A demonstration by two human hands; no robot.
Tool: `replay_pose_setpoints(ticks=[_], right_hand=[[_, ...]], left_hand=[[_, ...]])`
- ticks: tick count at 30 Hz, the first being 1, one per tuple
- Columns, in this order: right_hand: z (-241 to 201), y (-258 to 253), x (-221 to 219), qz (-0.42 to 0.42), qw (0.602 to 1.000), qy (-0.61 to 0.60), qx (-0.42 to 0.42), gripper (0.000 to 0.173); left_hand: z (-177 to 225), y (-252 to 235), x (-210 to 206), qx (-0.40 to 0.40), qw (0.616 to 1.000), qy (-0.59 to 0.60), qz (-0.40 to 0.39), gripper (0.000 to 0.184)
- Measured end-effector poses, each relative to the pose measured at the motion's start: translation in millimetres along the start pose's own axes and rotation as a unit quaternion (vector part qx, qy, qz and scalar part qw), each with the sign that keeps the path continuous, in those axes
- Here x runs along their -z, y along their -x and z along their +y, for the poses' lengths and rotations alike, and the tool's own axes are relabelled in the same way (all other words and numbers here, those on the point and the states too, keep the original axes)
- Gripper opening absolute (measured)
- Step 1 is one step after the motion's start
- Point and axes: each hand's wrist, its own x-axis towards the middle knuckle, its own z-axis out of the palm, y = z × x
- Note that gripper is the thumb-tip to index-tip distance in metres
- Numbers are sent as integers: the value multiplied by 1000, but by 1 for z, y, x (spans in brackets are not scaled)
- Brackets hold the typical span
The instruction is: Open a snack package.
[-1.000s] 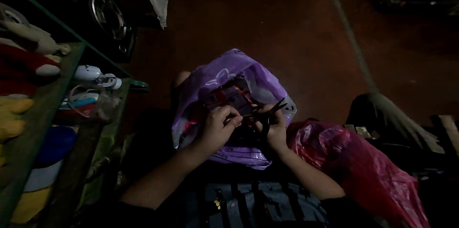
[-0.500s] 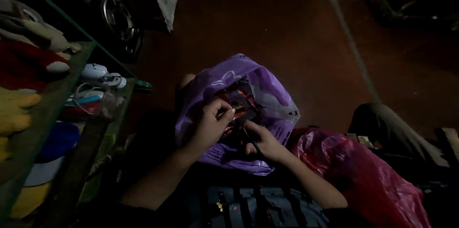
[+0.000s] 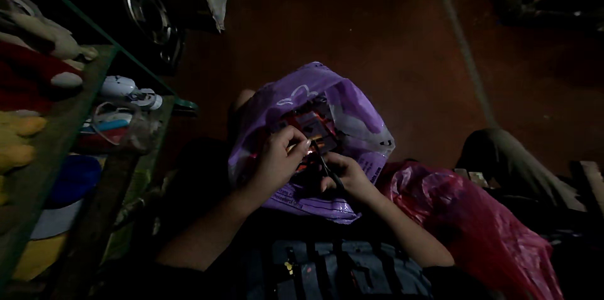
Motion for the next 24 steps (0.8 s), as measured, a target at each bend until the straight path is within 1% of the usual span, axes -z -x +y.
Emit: replay_pose_setpoints(ticks=[3,5,6,10,12,16,20,24], right_hand=[[-1,2,-2,-1,1000,10,-6,58],[0,1,-2,-5,1000,17,4,66],[2,1,-2,-4,1000,17,11,67],[3,2,-4,16,1000,1,12,59],[1,2,-5,25,1000,-4,1,53],[-2,2,-4,30,999,12,-24,49],[-4,2,-4,43,999,10,-30,50],[1,-1,-6,76,997,-16,3,63]], left_hand=[[0,0,1,-1,1000,-7,-15,7],[1,2,0,-3,999,-14,-31,10],[1,2,-1,-5,999,-15,-35,12],[1,5,-2,-4,999,-19,-30,13],[-1,5,-1,-7,999,-13,-28,12],[-3,3,-4,-12,1000,-8,-25,10],[-3,4,-4,-4,1000,-2,-29,10],[-4,4,-4,-13,999,1,-43,8]])
